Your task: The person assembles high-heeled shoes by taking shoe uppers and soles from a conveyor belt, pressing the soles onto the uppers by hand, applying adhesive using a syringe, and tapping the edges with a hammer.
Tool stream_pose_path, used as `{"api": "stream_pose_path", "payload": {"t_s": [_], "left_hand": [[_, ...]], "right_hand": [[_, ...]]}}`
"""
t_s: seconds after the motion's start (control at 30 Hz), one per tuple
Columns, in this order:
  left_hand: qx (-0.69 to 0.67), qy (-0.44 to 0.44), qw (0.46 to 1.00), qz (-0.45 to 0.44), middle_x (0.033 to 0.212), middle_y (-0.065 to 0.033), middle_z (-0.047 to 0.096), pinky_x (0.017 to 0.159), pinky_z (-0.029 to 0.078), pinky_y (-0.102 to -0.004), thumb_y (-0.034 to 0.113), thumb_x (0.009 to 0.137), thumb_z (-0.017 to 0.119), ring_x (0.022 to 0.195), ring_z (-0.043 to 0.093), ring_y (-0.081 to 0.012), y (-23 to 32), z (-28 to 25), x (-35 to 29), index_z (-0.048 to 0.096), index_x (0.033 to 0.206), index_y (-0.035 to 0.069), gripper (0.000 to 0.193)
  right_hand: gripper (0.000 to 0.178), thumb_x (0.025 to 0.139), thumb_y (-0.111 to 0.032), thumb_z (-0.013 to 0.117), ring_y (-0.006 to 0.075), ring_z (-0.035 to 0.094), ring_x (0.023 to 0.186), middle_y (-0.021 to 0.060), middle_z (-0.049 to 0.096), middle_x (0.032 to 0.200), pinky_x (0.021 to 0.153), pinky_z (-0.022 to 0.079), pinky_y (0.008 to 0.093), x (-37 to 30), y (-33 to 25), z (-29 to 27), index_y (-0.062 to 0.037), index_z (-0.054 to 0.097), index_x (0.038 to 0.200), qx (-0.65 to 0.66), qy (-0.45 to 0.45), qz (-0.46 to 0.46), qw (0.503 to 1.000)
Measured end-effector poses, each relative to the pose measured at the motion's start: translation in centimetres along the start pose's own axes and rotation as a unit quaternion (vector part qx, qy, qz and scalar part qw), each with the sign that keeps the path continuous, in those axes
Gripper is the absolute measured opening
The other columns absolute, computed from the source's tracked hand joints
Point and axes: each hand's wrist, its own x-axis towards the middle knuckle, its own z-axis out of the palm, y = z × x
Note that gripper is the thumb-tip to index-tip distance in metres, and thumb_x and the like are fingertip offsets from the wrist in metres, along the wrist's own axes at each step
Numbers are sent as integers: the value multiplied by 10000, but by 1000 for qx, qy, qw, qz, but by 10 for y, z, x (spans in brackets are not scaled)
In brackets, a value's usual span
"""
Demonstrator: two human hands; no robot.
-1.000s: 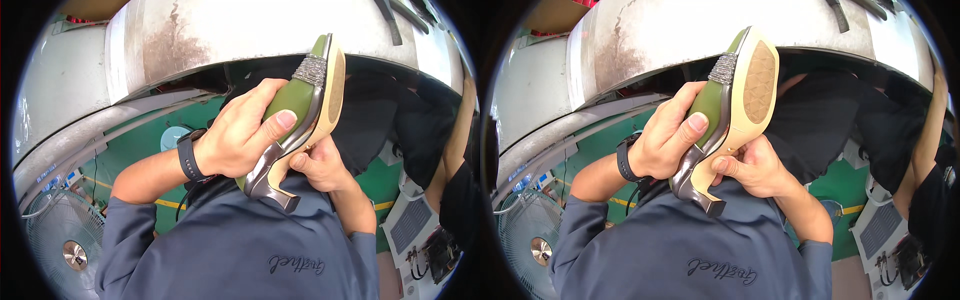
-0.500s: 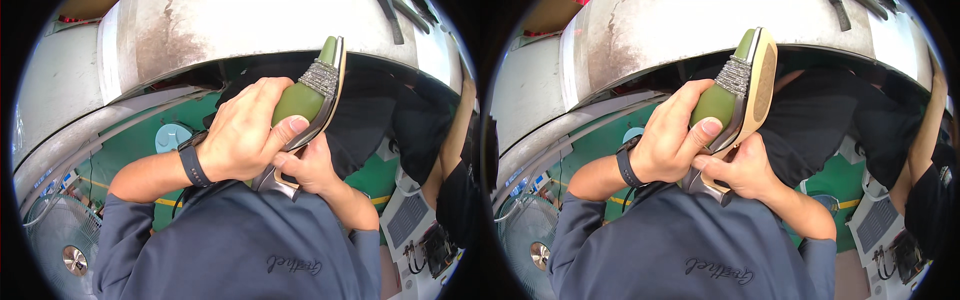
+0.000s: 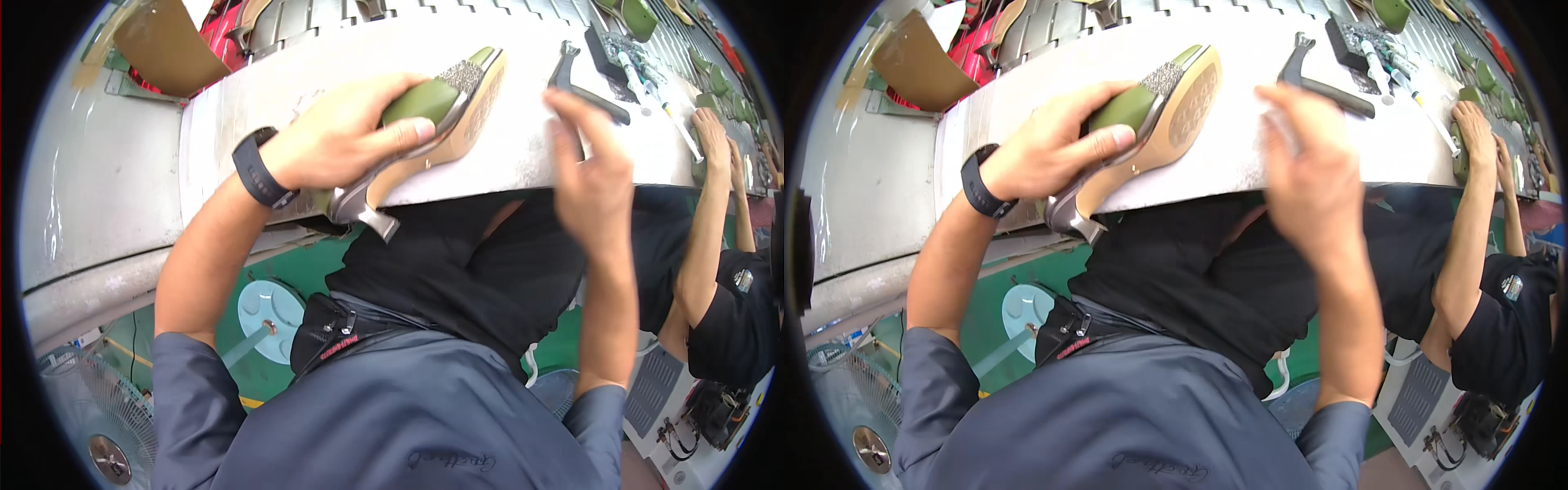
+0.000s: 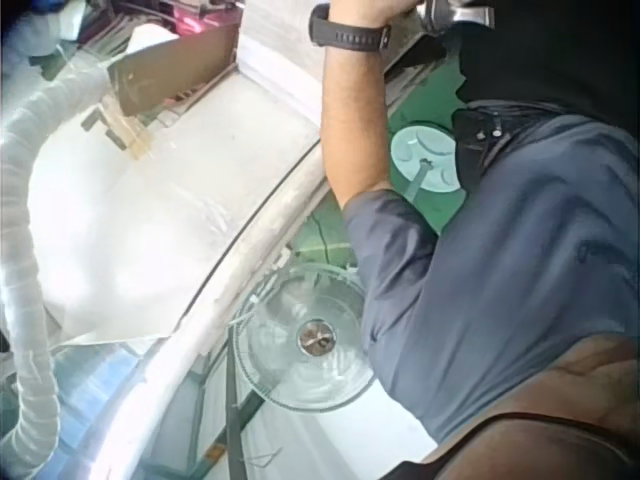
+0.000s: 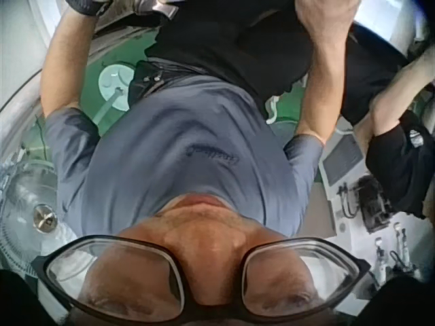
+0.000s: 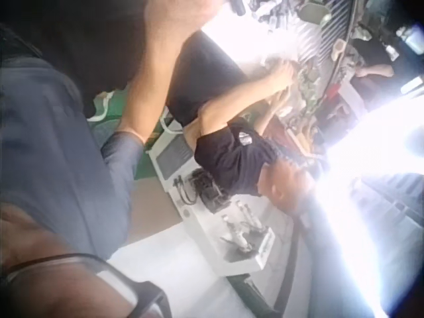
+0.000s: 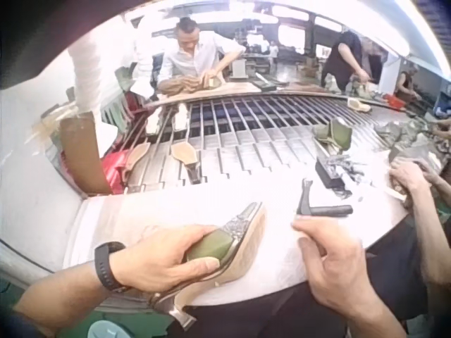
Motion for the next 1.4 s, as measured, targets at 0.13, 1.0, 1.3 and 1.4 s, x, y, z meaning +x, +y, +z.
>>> {"api": "stream_pose_path", "payload": {"t_s": [0.13,1.0,1.3,1.4], "left_hand": [[40,48,997,46,1273,-240,671,1010,503,-398,282,1025,634,1151,670,-363,0,10,22,515,1493,25,547],[41,-63,996,38,1347,-287,597,971,541,-440,405,790,858,1155,650,-454,9,3,45,309,1606,-38,1078],[56,-70,996,20,1260,-251,617,794,584,-433,281,685,907,992,684,-414,15,1,46,335,1595,-41,1122],[35,-44,998,43,1237,-246,619,760,578,-435,241,664,904,950,677,-408,9,4,44,330,1593,-52,1130]], "right_hand": [[472,917,43,561,373,649,1142,191,666,1241,997,516,411,23,67,-20,-96,658,1357,-89,-78,-39,992],[308,1006,-110,568,255,662,1199,251,696,1290,1079,480,368,-23,-54,46,86,611,1239,543,96,333,765],[346,878,-14,743,349,713,1144,273,715,1206,1017,551,417,24,-22,16,66,638,1197,420,-40,104,901],[352,836,47,771,321,720,1149,251,723,1196,1002,564,388,44,-27,0,45,663,1170,372,-122,114,913]]}}
